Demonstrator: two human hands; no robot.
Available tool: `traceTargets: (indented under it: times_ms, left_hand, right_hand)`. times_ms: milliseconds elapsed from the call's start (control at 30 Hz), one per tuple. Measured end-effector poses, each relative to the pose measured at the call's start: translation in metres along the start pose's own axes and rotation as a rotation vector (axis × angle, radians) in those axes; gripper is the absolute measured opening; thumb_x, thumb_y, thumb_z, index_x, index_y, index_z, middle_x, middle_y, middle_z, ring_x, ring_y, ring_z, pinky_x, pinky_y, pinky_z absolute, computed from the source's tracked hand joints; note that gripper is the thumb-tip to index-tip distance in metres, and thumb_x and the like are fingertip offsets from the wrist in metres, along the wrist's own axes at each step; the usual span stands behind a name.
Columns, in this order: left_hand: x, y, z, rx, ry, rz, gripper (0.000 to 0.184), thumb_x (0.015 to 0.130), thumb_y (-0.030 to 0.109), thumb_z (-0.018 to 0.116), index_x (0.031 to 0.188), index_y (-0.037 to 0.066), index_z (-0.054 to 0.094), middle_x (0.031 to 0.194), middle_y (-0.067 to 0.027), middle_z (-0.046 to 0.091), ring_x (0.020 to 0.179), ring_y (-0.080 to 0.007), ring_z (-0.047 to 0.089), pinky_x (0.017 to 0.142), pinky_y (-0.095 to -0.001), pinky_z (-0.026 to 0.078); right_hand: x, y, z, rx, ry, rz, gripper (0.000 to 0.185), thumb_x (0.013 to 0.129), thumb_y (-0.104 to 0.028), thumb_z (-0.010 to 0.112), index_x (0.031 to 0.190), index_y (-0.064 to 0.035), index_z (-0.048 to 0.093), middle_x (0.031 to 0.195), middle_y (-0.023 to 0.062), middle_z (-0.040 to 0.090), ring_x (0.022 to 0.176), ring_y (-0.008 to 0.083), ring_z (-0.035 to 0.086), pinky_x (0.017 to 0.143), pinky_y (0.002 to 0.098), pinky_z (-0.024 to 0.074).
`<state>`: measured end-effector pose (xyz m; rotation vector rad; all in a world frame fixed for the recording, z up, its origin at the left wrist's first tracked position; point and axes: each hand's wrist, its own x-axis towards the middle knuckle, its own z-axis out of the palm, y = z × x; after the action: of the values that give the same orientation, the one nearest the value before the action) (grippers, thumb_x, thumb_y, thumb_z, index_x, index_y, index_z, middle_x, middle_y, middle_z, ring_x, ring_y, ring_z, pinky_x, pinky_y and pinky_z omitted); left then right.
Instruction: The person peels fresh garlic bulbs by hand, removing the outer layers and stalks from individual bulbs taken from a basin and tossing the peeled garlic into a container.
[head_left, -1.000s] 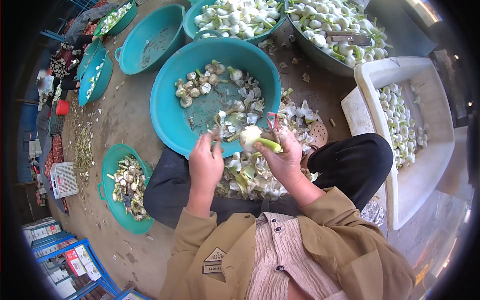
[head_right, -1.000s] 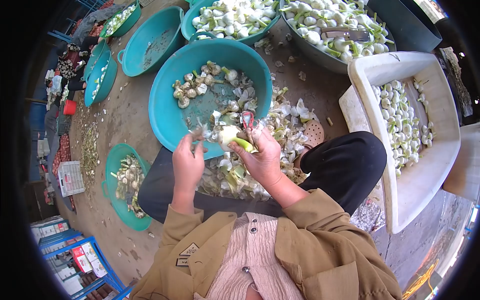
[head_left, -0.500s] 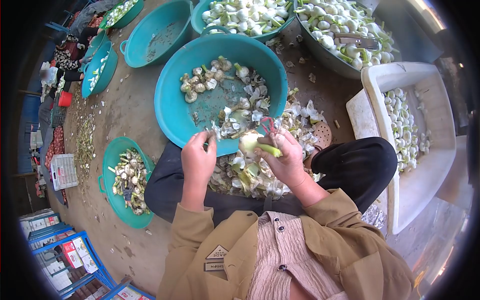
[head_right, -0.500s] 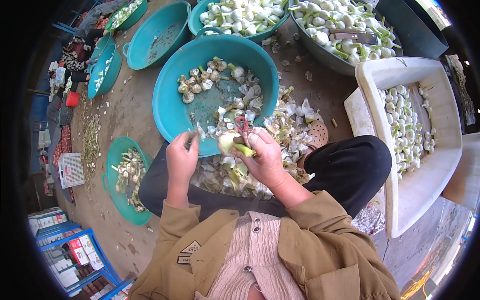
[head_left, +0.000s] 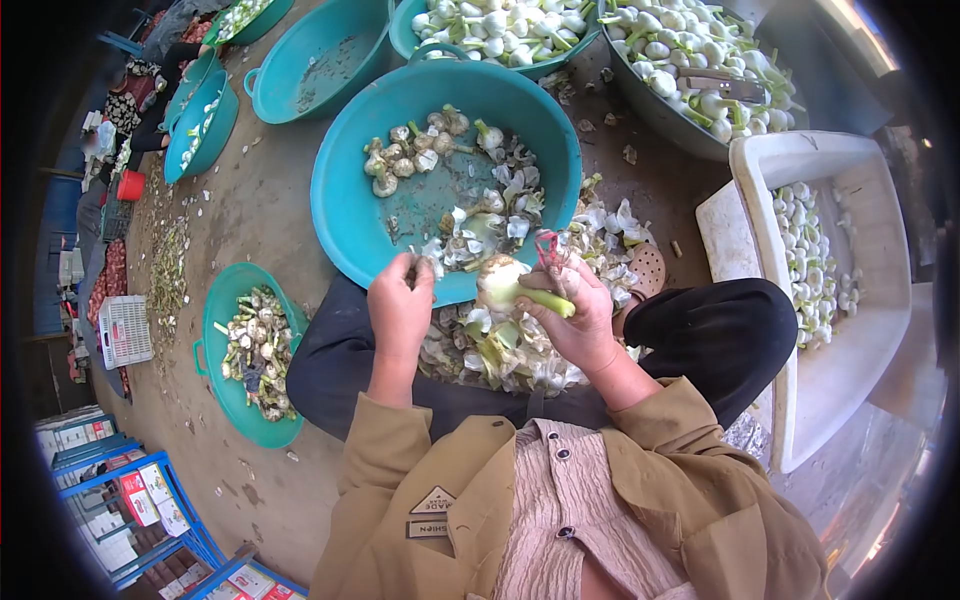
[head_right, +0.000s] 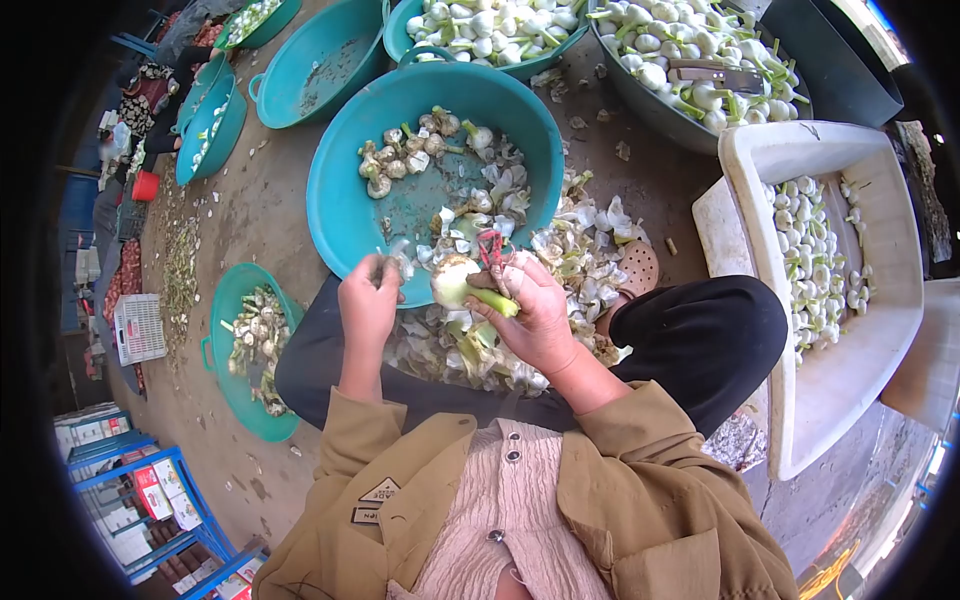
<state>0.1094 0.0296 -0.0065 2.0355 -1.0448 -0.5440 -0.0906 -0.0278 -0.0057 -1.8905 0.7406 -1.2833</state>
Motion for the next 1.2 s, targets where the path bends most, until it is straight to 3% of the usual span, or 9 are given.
traceTargets:
  times_ms: [67, 333, 433, 567, 700, 800, 933, 1033, 1200]
  left_hand:
    - [-0.005, 0.007, -0.001, -0.209, -0.061, -0.127, 0.013, 0.078, 0.009, 0.064, 0.085, -0.002, 0.062, 0.071, -0.0109, 0.063, 0.056, -0.0173, 0.060, 0.052, -0.0283, 0.047]
    - [-0.023, 0.013, 0.006, 0.194, -0.064, 0.277, 0.014, 0.077, 0.011, 0.065, 0.080, -0.002, 0.060, 0.068, -0.0097, 0.061, 0.057, -0.0152, 0.061, 0.052, -0.0274, 0.046]
    - [-0.002, 0.003, -0.006, 0.007, -0.013, -0.008, 0.010, 0.077, 0.007, 0.064, 0.083, -0.001, 0.062, 0.069, -0.0100, 0.060, 0.057, -0.0155, 0.060, 0.052, -0.0281, 0.046]
    - [-0.027, 0.044, -0.007, 0.034, -0.060, 0.349, 0.015, 0.073, 0.002, 0.067, 0.088, 0.002, 0.064, 0.083, -0.0097, 0.061, 0.065, -0.0166, 0.061, 0.055, -0.0292, 0.047]
    - [-0.029, 0.023, 0.011, 0.358, -0.002, 0.558, 0.016, 0.078, 0.010, 0.064, 0.087, 0.000, 0.054, 0.084, -0.0151, 0.057, 0.073, -0.0327, 0.058, 0.062, -0.0382, 0.047]
    - [-0.014, -0.001, 0.020, 0.488, 0.052, 0.433, 0.015, 0.082, 0.011, 0.059, 0.090, -0.001, 0.053, 0.084, -0.0166, 0.057, 0.076, -0.0338, 0.058, 0.064, -0.0400, 0.047]
    - [-0.005, -0.014, 0.012, 0.098, -0.105, 0.065, 0.010, 0.082, 0.009, 0.057, 0.087, 0.000, 0.056, 0.083, -0.0142, 0.059, 0.060, -0.0255, 0.061, 0.059, -0.0365, 0.047]
    - [-0.028, 0.029, 0.021, 0.070, -0.186, 0.363, 0.010, 0.078, 0.010, 0.060, 0.082, 0.001, 0.057, 0.074, -0.0110, 0.059, 0.053, -0.0208, 0.060, 0.055, -0.0360, 0.047]
    - [-0.017, 0.022, 0.033, 0.358, -0.321, 0.331, 0.007, 0.074, 0.009, 0.062, 0.077, 0.003, 0.060, 0.071, -0.0158, 0.058, 0.063, -0.0338, 0.057, 0.056, -0.0397, 0.046]
  right_hand:
    - [-0.002, 0.008, 0.001, 0.006, 0.012, 0.049, 0.025, 0.064, -0.003, 0.075, 0.087, -0.0032, 0.063, 0.083, 0.0095, 0.060, 0.075, 0.0256, 0.059, 0.066, 0.0314, 0.0478]
    - [-0.002, 0.006, 0.003, -0.069, -0.106, -0.085, 0.028, 0.062, 0.000, 0.074, 0.089, -0.0056, 0.066, 0.090, 0.0097, 0.062, 0.082, 0.0267, 0.060, 0.069, 0.0326, 0.0483]
    - [-0.003, 0.013, 0.005, -0.074, -0.133, -0.142, 0.030, 0.062, 0.001, 0.073, 0.091, -0.0073, 0.066, 0.093, 0.0087, 0.062, 0.085, 0.0261, 0.062, 0.073, 0.0328, 0.0493]
    - [-0.007, 0.019, 0.005, -0.086, -0.164, -0.152, 0.030, 0.063, 0.002, 0.072, 0.091, -0.0064, 0.065, 0.091, 0.0087, 0.064, 0.085, 0.0263, 0.061, 0.072, 0.0334, 0.0501]
    - [-0.010, 0.021, 0.009, -0.075, -0.207, -0.258, 0.022, 0.065, 0.001, 0.069, 0.086, -0.0066, 0.064, 0.091, 0.0089, 0.063, 0.085, 0.0280, 0.061, 0.072, 0.0339, 0.0507]
    - [-0.022, 0.026, 0.003, 0.273, -0.230, 0.162, 0.023, 0.070, 0.001, 0.069, 0.091, -0.0061, 0.063, 0.095, 0.0104, 0.064, 0.090, 0.0249, 0.060, 0.076, 0.0348, 0.0508]
    - [-0.023, 0.043, -0.006, -0.002, -0.162, -0.191, 0.021, 0.066, 0.003, 0.070, 0.082, -0.0077, 0.062, 0.095, 0.0089, 0.065, 0.089, 0.0264, 0.060, 0.075, 0.0353, 0.0507]
    - [-0.023, 0.043, -0.011, -0.042, -0.230, -0.159, 0.022, 0.064, 0.003, 0.071, 0.082, -0.0086, 0.063, 0.094, 0.0076, 0.065, 0.088, 0.0270, 0.061, 0.074, 0.0348, 0.0507]
    - [-0.027, 0.046, -0.020, 0.057, -0.326, -0.185, 0.020, 0.069, 0.001, 0.069, 0.087, -0.0065, 0.064, 0.094, 0.0075, 0.065, 0.088, 0.0265, 0.061, 0.076, 0.0351, 0.0514]
